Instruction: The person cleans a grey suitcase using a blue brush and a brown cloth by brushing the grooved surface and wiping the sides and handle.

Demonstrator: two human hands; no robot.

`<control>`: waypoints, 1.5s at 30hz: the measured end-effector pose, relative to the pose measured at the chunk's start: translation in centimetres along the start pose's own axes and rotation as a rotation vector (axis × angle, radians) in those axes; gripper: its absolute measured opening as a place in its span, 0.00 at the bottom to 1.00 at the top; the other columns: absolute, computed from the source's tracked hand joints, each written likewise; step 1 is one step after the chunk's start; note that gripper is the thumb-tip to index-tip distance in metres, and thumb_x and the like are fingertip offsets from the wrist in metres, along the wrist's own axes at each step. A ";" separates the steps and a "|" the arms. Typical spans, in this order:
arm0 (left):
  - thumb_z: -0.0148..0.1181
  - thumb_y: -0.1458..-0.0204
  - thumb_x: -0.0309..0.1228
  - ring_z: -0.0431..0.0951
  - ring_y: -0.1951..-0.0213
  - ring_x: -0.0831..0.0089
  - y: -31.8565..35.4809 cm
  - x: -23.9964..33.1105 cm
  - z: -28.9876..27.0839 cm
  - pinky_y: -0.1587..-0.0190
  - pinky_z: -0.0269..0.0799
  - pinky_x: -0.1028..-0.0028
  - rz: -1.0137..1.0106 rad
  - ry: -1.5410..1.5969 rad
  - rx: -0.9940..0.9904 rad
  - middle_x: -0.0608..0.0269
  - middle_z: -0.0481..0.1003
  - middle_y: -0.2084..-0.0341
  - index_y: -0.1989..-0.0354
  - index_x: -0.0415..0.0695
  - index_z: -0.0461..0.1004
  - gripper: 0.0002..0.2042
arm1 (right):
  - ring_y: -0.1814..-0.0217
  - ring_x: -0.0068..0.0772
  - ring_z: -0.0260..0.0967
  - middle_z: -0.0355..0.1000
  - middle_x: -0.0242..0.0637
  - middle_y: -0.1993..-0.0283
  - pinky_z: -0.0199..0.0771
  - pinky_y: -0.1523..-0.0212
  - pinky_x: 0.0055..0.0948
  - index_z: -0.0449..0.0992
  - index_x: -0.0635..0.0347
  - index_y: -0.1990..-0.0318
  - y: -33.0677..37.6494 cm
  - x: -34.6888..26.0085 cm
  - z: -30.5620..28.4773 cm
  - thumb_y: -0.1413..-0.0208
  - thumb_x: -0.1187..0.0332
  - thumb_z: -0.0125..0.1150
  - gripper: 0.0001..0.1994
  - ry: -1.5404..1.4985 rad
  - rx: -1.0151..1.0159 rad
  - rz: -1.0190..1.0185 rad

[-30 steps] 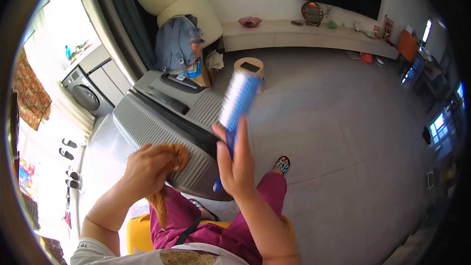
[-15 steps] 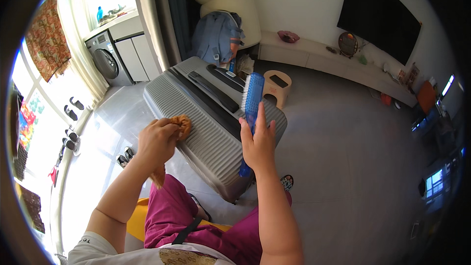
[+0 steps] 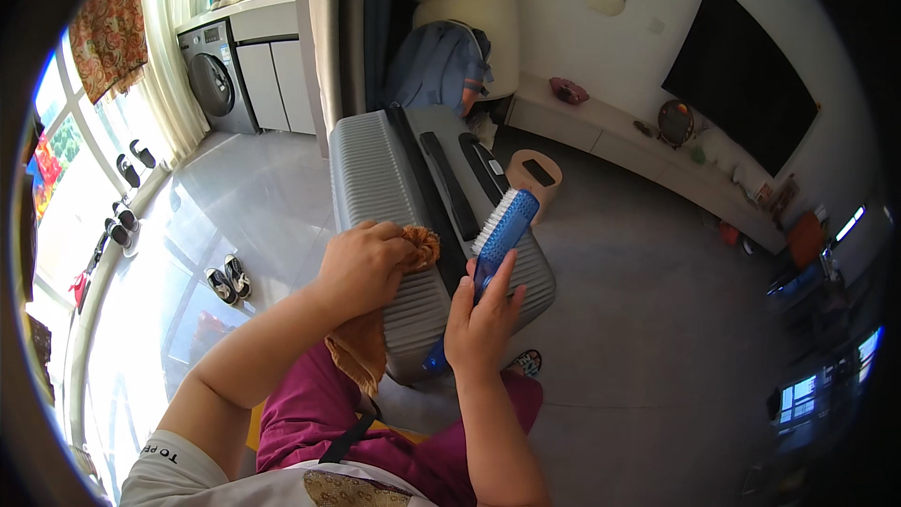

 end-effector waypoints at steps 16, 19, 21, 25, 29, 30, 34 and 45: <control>0.64 0.63 0.27 0.75 0.67 0.65 6.9 3.4 -3.3 0.71 0.72 0.65 0.260 0.140 0.196 0.65 0.75 0.62 0.64 0.45 0.80 0.13 | 0.43 0.42 0.71 0.75 0.42 0.46 0.45 0.30 0.53 0.44 0.73 0.30 1.3 0.0 -2.3 0.37 0.67 0.47 0.32 0.143 0.134 -0.136; 0.60 0.61 0.30 0.72 0.66 0.67 5.0 7.2 -1.8 0.69 0.69 0.70 0.360 0.028 0.150 0.66 0.72 0.59 0.59 0.45 0.79 0.16 | 0.44 0.43 0.72 0.75 0.42 0.46 0.47 0.31 0.51 0.44 0.73 0.30 1.0 0.1 -2.3 0.37 0.67 0.47 0.32 0.153 0.140 -0.131; 0.59 0.60 0.31 0.70 0.64 0.68 3.7 8.5 -0.7 0.67 0.69 0.70 0.383 0.019 0.081 0.66 0.71 0.59 0.58 0.45 0.78 0.17 | 0.45 0.43 0.73 0.75 0.43 0.46 0.48 0.32 0.50 0.44 0.73 0.30 0.8 0.7 -2.4 0.37 0.68 0.47 0.32 0.136 0.134 -0.096; 0.63 0.63 0.34 0.69 0.62 0.69 3.7 8.3 -0.3 0.66 0.68 0.71 0.457 -0.054 -0.021 0.66 0.69 0.62 0.59 0.46 0.79 0.18 | 0.46 0.43 0.73 0.75 0.43 0.46 0.50 0.32 0.48 0.44 0.73 0.30 0.3 0.9 -2.6 0.37 0.68 0.47 0.32 0.107 0.118 -0.094; 0.69 0.72 0.44 0.70 0.59 0.69 5.6 6.2 -2.1 0.66 0.68 0.70 0.451 -0.090 -0.098 0.67 0.68 0.60 0.56 0.47 0.79 0.29 | 0.48 0.45 0.74 0.76 0.45 0.48 0.52 0.33 0.48 0.44 0.74 0.30 0.5 1.1 -3.0 0.37 0.67 0.47 0.32 0.149 0.148 -0.156; 0.70 0.74 0.47 0.70 0.58 0.68 6.0 5.8 -2.1 0.65 0.69 0.69 0.426 -0.106 -0.118 0.68 0.69 0.58 0.54 0.48 0.78 0.32 | 0.48 0.45 0.74 0.76 0.45 0.49 0.52 0.33 0.48 0.44 0.74 0.30 0.6 0.8 -2.8 0.37 0.67 0.47 0.32 0.164 0.148 -0.154; 0.64 0.60 0.37 0.70 0.56 0.67 4.0 8.6 -0.7 0.65 0.69 0.69 0.513 -0.053 -0.036 0.68 0.69 0.57 0.56 0.47 0.79 0.20 | 0.49 0.45 0.74 0.76 0.45 0.50 0.53 0.34 0.48 0.45 0.74 0.31 0.5 0.0 -2.6 0.37 0.67 0.48 0.32 0.161 0.158 -0.158; 0.60 0.57 0.32 0.71 0.59 0.67 4.5 8.0 -1.4 0.59 0.72 0.68 0.496 -0.036 -0.097 0.67 0.70 0.64 0.59 0.47 0.80 0.14 | 0.55 0.46 0.75 0.77 0.49 0.60 0.54 0.35 0.47 0.45 0.74 0.30 1.2 1.4 -3.7 0.37 0.65 0.49 0.33 0.216 0.201 -0.189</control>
Point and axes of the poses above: each hand's wrist, its own y-axis away from the middle knuckle, its own z-axis out of the palm, x = y × z, the point moved 10 cm from there along -y, towards the middle knuckle
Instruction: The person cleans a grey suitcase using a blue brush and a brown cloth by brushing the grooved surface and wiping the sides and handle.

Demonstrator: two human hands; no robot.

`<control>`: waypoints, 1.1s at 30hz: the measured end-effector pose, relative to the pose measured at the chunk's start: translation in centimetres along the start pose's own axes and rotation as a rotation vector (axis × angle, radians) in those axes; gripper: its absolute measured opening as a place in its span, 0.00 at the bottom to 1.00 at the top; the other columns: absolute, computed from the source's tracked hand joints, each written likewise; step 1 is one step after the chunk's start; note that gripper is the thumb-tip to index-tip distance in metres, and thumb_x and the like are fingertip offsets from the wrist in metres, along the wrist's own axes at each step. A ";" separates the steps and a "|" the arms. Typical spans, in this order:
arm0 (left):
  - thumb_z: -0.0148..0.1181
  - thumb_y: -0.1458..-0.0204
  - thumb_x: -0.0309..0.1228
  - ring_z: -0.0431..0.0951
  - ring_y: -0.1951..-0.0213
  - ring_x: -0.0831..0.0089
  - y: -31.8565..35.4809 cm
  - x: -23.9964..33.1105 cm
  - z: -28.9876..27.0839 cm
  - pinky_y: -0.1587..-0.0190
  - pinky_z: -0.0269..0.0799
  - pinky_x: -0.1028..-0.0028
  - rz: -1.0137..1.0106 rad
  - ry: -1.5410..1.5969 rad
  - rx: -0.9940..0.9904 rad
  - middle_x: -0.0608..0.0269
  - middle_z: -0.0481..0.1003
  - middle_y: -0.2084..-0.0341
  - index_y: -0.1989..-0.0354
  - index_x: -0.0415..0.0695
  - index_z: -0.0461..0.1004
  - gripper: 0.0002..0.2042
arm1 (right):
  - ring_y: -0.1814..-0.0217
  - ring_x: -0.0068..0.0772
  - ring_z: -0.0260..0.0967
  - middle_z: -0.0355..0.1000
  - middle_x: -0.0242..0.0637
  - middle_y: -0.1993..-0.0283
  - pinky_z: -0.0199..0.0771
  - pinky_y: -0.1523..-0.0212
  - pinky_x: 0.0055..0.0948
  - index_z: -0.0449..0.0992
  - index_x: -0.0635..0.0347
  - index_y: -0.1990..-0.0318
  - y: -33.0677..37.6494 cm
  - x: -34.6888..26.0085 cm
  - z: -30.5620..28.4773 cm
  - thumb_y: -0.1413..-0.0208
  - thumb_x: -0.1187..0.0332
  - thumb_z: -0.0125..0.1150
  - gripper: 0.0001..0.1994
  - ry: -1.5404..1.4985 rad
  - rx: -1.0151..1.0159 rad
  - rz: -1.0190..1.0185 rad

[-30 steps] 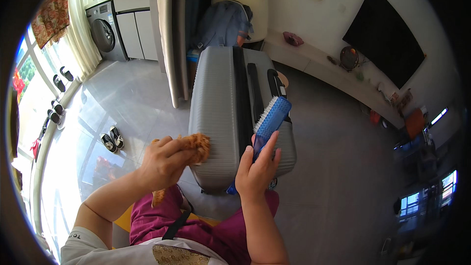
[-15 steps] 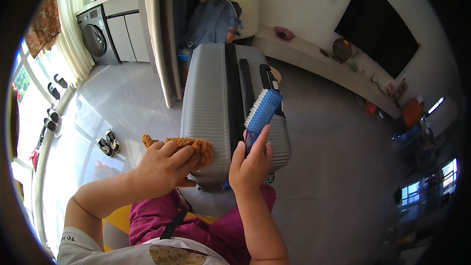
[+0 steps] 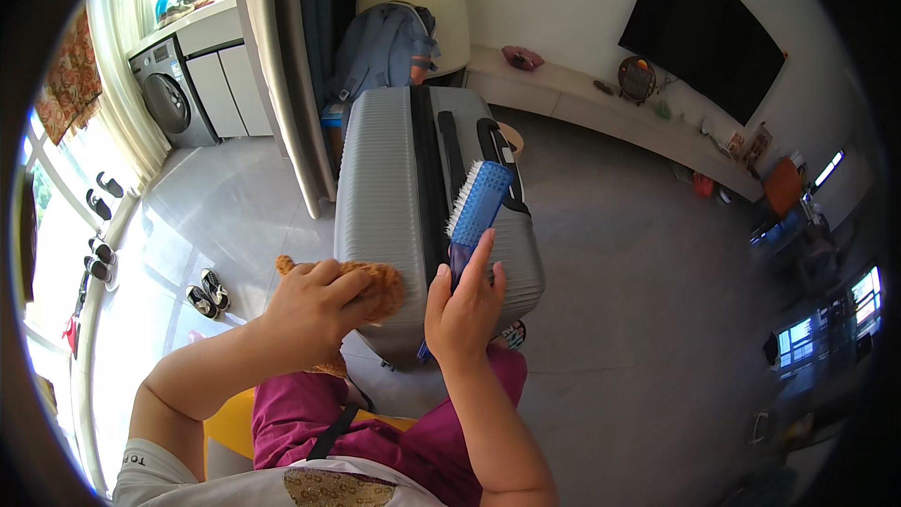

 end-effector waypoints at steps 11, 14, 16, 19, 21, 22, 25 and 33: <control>0.61 0.53 0.24 0.80 0.61 0.55 -4.4 -10.8 2.8 0.57 0.76 0.65 -0.325 0.417 0.260 0.54 0.77 0.62 0.60 0.41 0.81 0.11 | 0.63 0.39 0.79 0.78 0.45 0.62 0.77 0.59 0.31 0.47 0.71 0.30 2.5 0.6 -5.9 0.37 0.74 0.49 0.31 -0.406 -0.059 0.012; 0.61 0.51 0.28 0.80 0.64 0.55 -4.4 -12.2 3.6 0.61 0.76 0.63 -0.403 0.401 0.319 0.58 0.78 0.65 0.61 0.45 0.82 0.10 | 0.75 0.33 0.75 0.75 0.43 0.74 0.74 0.72 0.28 0.56 0.71 0.32 8.2 -2.1 -5.8 0.42 0.77 0.58 0.30 -0.360 -0.226 0.109; 0.60 0.51 0.28 0.80 0.64 0.54 -4.3 -13.0 5.3 0.61 0.76 0.63 -0.496 0.629 0.287 0.57 0.79 0.66 0.61 0.44 0.82 0.10 | 0.80 0.37 0.72 0.73 0.43 0.78 0.70 0.79 0.34 0.57 0.64 0.31 11.6 -3.6 -4.7 0.42 0.72 0.59 0.31 -0.176 -0.310 -0.005; 0.59 0.51 0.29 0.80 0.64 0.53 -5.0 -12.7 6.1 0.61 0.76 0.62 -0.576 0.729 0.158 0.56 0.79 0.66 0.62 0.44 0.81 0.10 | 0.86 0.45 0.67 0.67 0.44 0.84 0.66 0.81 0.39 0.63 0.61 0.34 9.6 -2.9 -4.1 0.42 0.70 0.59 0.27 -0.074 -0.282 0.038; 0.59 0.51 0.30 0.80 0.65 0.53 -5.5 -12.1 6.9 0.61 0.76 0.61 -0.578 0.648 0.079 0.56 0.79 0.67 0.63 0.44 0.81 0.09 | 0.85 0.48 0.67 0.67 0.48 0.83 0.66 0.80 0.40 0.62 0.60 0.34 4.7 -1.9 -4.2 0.41 0.70 0.58 0.27 -0.011 -0.300 0.117; 0.58 0.51 0.31 0.79 0.65 0.53 -5.6 -11.9 7.2 0.61 0.76 0.61 -0.563 0.568 0.057 0.56 0.79 0.68 0.63 0.44 0.81 0.09 | 0.85 0.49 0.67 0.67 0.49 0.82 0.66 0.80 0.41 0.62 0.59 0.34 4.9 -1.5 -4.1 0.42 0.71 0.58 0.27 -0.021 -0.326 0.143; 0.57 0.53 0.32 0.79 0.66 0.52 -7.5 -10.3 6.7 0.62 0.76 0.60 -0.485 0.412 0.023 0.57 0.79 0.68 0.65 0.45 0.80 0.09 | 0.85 0.51 0.67 0.68 0.51 0.80 0.65 0.81 0.42 0.62 0.59 0.34 6.7 -0.7 -5.0 0.42 0.72 0.58 0.27 -0.071 -0.273 0.059; 0.58 0.53 0.30 0.79 0.67 0.53 -7.7 -9.7 7.0 0.65 0.76 0.60 -0.460 0.286 0.085 0.58 0.78 0.69 0.67 0.44 0.80 0.08 | 0.81 0.55 0.70 0.71 0.49 0.82 0.71 0.75 0.50 0.59 0.56 0.32 3.2 1.5 -3.8 0.37 0.65 0.51 0.25 -0.024 -0.422 0.228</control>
Point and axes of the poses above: each hand's wrist, its own y-axis away from the middle knuckle, its own z-axis out of the palm, x = y × z, the point moved 10 cm from there along -y, towards the middle knuckle
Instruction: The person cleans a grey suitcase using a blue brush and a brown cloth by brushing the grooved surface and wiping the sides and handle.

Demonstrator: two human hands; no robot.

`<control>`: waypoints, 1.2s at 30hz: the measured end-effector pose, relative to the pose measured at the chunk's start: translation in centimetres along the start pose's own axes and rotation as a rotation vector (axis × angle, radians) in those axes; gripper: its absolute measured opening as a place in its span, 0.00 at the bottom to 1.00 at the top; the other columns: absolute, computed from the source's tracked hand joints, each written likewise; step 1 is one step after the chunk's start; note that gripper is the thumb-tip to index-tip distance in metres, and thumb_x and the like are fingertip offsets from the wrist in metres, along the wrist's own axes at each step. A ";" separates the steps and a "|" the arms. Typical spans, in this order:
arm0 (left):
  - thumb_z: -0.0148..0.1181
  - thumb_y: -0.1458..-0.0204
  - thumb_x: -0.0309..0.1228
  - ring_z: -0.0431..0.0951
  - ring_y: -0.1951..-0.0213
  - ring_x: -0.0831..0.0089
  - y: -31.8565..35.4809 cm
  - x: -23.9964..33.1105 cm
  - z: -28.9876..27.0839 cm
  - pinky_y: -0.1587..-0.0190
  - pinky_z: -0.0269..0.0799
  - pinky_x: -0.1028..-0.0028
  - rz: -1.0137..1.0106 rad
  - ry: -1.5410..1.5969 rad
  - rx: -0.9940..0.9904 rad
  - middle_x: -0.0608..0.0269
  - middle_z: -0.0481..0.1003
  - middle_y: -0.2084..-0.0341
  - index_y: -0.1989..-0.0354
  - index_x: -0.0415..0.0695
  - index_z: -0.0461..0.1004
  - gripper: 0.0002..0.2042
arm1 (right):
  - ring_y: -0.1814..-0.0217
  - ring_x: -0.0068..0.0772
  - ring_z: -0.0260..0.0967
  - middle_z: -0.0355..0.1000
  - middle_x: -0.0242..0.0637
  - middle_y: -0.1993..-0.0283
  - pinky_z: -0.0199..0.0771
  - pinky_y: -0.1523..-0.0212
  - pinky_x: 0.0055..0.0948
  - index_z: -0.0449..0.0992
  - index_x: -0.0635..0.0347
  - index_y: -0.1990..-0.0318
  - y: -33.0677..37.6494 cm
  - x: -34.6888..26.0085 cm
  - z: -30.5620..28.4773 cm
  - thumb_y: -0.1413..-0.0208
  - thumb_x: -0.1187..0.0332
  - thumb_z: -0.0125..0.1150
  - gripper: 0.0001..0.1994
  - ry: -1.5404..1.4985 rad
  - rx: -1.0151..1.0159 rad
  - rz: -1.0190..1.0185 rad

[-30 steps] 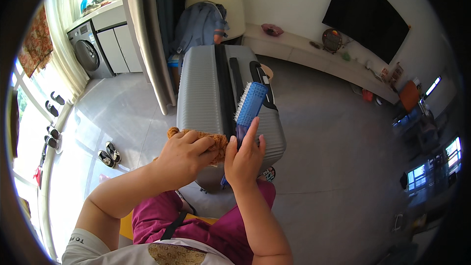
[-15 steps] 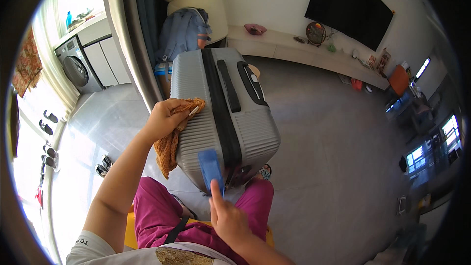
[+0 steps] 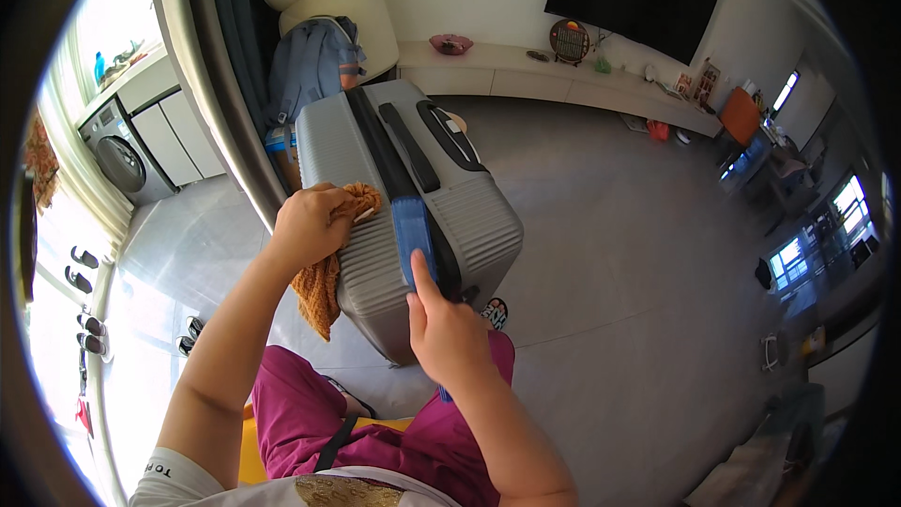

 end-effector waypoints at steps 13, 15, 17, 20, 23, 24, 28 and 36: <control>0.59 0.53 0.30 0.79 0.66 0.54 -0.1 0.3 -0.6 0.63 0.76 0.61 -0.042 0.071 0.045 0.58 0.78 0.68 0.66 0.45 0.81 0.08 | 0.73 0.61 0.73 0.73 0.55 0.78 0.74 0.70 0.53 0.59 0.50 0.32 -5.0 0.9 -0.3 0.37 0.61 0.50 0.26 0.174 -0.128 0.041; 0.59 0.53 0.30 0.79 0.65 0.54 -0.3 0.2 -0.2 0.62 0.76 0.61 -0.054 0.071 0.050 0.59 0.78 0.68 0.66 0.46 0.81 0.08 | 0.73 0.61 0.73 0.73 0.55 0.78 0.74 0.70 0.54 0.59 0.51 0.32 -5.9 0.6 -0.4 0.37 0.61 0.49 0.26 0.218 -0.090 0.004; 0.59 0.53 0.31 0.79 0.65 0.54 -0.4 0.0 0.0 0.61 0.76 0.61 -0.068 0.075 0.056 0.60 0.78 0.67 0.65 0.46 0.82 0.09 | 0.74 0.61 0.73 0.73 0.55 0.78 0.74 0.70 0.54 0.59 0.52 0.32 -4.6 -0.4 -0.2 0.37 0.62 0.49 0.26 0.216 -0.115 -0.055; 0.58 0.53 0.31 0.79 0.64 0.54 -0.7 -0.4 0.1 0.60 0.76 0.61 -0.067 0.111 0.064 0.60 0.78 0.67 0.65 0.46 0.82 0.09 | 0.79 0.54 0.72 0.71 0.52 0.82 0.73 0.76 0.50 0.58 0.51 0.31 1.6 -2.5 0.3 0.38 0.63 0.52 0.27 0.099 -0.228 -0.141; 0.58 0.53 0.32 0.79 0.64 0.54 -0.6 -1.0 0.2 0.60 0.76 0.60 -0.076 0.119 0.065 0.61 0.78 0.67 0.64 0.47 0.82 0.09 | 0.83 0.49 0.70 0.68 0.49 0.85 0.72 0.78 0.46 0.59 0.52 0.32 3.8 -1.7 -0.1 0.39 0.64 0.53 0.27 0.134 -0.216 -0.119; 0.58 0.53 0.32 0.79 0.64 0.54 -0.9 -0.6 0.3 0.61 0.76 0.60 -0.073 0.115 0.050 0.61 0.78 0.67 0.64 0.47 0.82 0.09 | 0.83 0.48 0.70 0.68 0.46 0.86 0.72 0.78 0.44 0.60 0.54 0.32 3.0 -1.2 -1.5 0.39 0.65 0.54 0.27 0.167 -0.049 -0.151; 0.59 0.53 0.31 0.79 0.64 0.54 -0.8 -0.8 0.5 0.61 0.76 0.60 -0.062 0.113 0.070 0.61 0.78 0.66 0.64 0.46 0.81 0.10 | 0.81 0.51 0.71 0.72 0.46 0.81 0.70 0.78 0.46 0.59 0.53 0.31 2.7 -0.5 -0.6 0.41 0.65 0.56 0.29 -0.045 -0.068 -0.092; 0.59 0.53 0.29 0.79 0.65 0.52 -1.0 -0.5 0.4 0.61 0.75 0.61 -0.046 0.126 0.062 0.55 0.78 0.66 0.61 0.42 0.80 0.11 | 0.84 0.45 0.70 0.68 0.45 0.85 0.70 0.79 0.41 0.57 0.54 0.30 6.9 -1.6 2.4 0.41 0.68 0.57 0.30 -0.111 0.048 -0.313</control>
Point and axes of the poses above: each hand's wrist, its own y-axis away from the middle knuckle, its own z-axis out of the palm, x = y × z, the point moved 10 cm from there along -y, towards the middle knuckle
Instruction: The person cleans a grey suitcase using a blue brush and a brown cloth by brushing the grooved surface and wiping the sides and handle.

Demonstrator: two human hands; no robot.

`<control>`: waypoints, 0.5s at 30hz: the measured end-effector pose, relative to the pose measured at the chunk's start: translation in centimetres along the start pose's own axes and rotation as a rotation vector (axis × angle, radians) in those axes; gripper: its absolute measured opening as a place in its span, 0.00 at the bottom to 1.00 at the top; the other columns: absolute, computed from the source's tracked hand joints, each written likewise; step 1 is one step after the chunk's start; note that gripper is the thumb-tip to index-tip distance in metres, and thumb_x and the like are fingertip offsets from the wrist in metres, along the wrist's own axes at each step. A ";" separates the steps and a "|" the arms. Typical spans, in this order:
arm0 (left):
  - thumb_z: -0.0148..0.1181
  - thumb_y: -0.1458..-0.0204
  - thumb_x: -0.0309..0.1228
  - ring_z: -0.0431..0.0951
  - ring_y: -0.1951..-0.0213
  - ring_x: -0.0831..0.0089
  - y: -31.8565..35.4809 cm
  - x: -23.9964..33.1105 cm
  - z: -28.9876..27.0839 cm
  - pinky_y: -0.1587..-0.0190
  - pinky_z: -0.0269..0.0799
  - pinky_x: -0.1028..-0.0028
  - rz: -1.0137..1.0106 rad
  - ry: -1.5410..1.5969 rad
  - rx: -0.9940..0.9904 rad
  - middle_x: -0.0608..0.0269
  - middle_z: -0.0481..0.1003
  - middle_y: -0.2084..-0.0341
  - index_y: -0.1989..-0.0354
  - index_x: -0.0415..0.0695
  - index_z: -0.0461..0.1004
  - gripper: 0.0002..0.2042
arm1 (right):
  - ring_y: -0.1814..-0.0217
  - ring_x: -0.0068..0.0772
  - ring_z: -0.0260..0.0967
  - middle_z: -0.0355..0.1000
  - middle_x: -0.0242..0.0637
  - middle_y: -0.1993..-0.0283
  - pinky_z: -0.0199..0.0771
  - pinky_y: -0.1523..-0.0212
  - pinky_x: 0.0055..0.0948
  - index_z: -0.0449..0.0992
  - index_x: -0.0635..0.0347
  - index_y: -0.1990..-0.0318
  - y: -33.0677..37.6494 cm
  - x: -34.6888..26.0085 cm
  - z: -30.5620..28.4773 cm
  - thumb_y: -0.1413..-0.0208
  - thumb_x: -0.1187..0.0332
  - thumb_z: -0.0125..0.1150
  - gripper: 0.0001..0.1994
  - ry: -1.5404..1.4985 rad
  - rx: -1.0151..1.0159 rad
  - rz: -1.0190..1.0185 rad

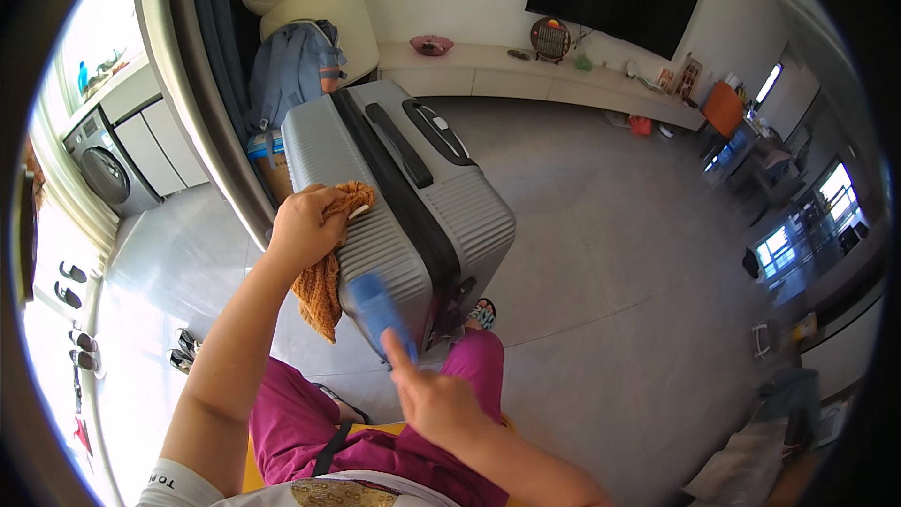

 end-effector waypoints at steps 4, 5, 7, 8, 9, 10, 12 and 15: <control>0.58 0.53 0.26 0.79 0.66 0.52 0.0 0.4 -0.1 0.61 0.74 0.64 0.026 0.020 0.002 0.51 0.77 0.67 0.61 0.36 0.78 0.12 | 0.80 0.42 0.72 0.74 0.42 0.75 0.71 0.80 0.39 0.57 0.57 0.31 0.5 5.0 -0.7 0.43 0.71 0.58 0.32 0.197 0.092 0.205; 0.58 0.53 0.26 0.80 0.66 0.52 -0.1 0.6 0.1 0.61 0.74 0.65 0.040 0.018 0.003 0.50 0.77 0.67 0.60 0.36 0.78 0.12 | 0.80 0.41 0.72 0.72 0.42 0.77 0.70 0.80 0.39 0.58 0.57 0.31 1.1 4.0 -0.2 0.43 0.71 0.58 0.31 0.045 0.163 0.165; 0.59 0.53 0.26 0.80 0.66 0.53 -0.1 0.2 0.2 0.61 0.74 0.65 0.015 0.043 -0.011 0.50 0.77 0.68 0.60 0.36 0.78 0.12 | 0.81 0.41 0.72 0.72 0.42 0.77 0.70 0.80 0.37 0.58 0.58 0.31 1.6 1.8 1.5 0.43 0.71 0.58 0.31 0.001 0.114 0.026; 0.59 0.53 0.26 0.80 0.66 0.54 -0.1 0.0 0.2 0.62 0.74 0.65 0.002 0.056 -0.018 0.50 0.77 0.68 0.60 0.36 0.78 0.12 | 0.81 0.42 0.71 0.72 0.42 0.77 0.70 0.80 0.37 0.58 0.58 0.31 1.7 1.6 1.7 0.43 0.71 0.58 0.31 -0.018 0.107 0.011; 0.59 0.54 0.27 0.80 0.65 0.53 -0.1 -0.2 0.2 0.61 0.75 0.64 -0.005 0.047 -0.026 0.51 0.78 0.67 0.60 0.37 0.79 0.12 | 0.81 0.41 0.71 0.72 0.42 0.77 0.70 0.80 0.37 0.58 0.58 0.31 1.6 3.3 0.9 0.43 0.72 0.58 0.31 0.024 0.144 0.106; 0.59 0.54 0.28 0.79 0.65 0.52 -0.1 -0.3 0.3 0.60 0.75 0.62 -0.013 0.038 -0.034 0.52 0.78 0.65 0.60 0.39 0.79 0.12 | 0.81 0.41 0.71 0.72 0.42 0.78 0.70 0.80 0.37 0.58 0.58 0.31 1.6 5.0 0.1 0.43 0.72 0.59 0.31 0.066 0.180 0.201; 0.59 0.55 0.29 0.79 0.64 0.50 0.0 -0.1 0.2 0.59 0.75 0.61 -0.003 0.021 -0.030 0.53 0.78 0.63 0.61 0.41 0.80 0.13 | 0.81 0.41 0.71 0.72 0.41 0.78 0.69 0.81 0.36 0.58 0.59 0.31 2.1 3.0 1.4 0.42 0.71 0.59 0.30 -0.022 0.182 0.066; 0.59 0.54 0.28 0.79 0.64 0.51 -0.1 0.4 -0.3 0.59 0.75 0.63 0.052 -0.002 -0.002 0.51 0.79 0.65 0.61 0.39 0.79 0.12 | 0.76 0.43 0.73 0.74 0.42 0.72 0.72 0.76 0.38 0.59 0.58 0.32 3.2 4.0 3.2 0.42 0.71 0.59 0.30 0.018 0.153 0.082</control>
Point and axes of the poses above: each hand's wrist, its own y-axis away from the middle knuckle, its own z-axis out of the palm, x = y × z, the point moved 10 cm from there along -y, towards the middle knuckle
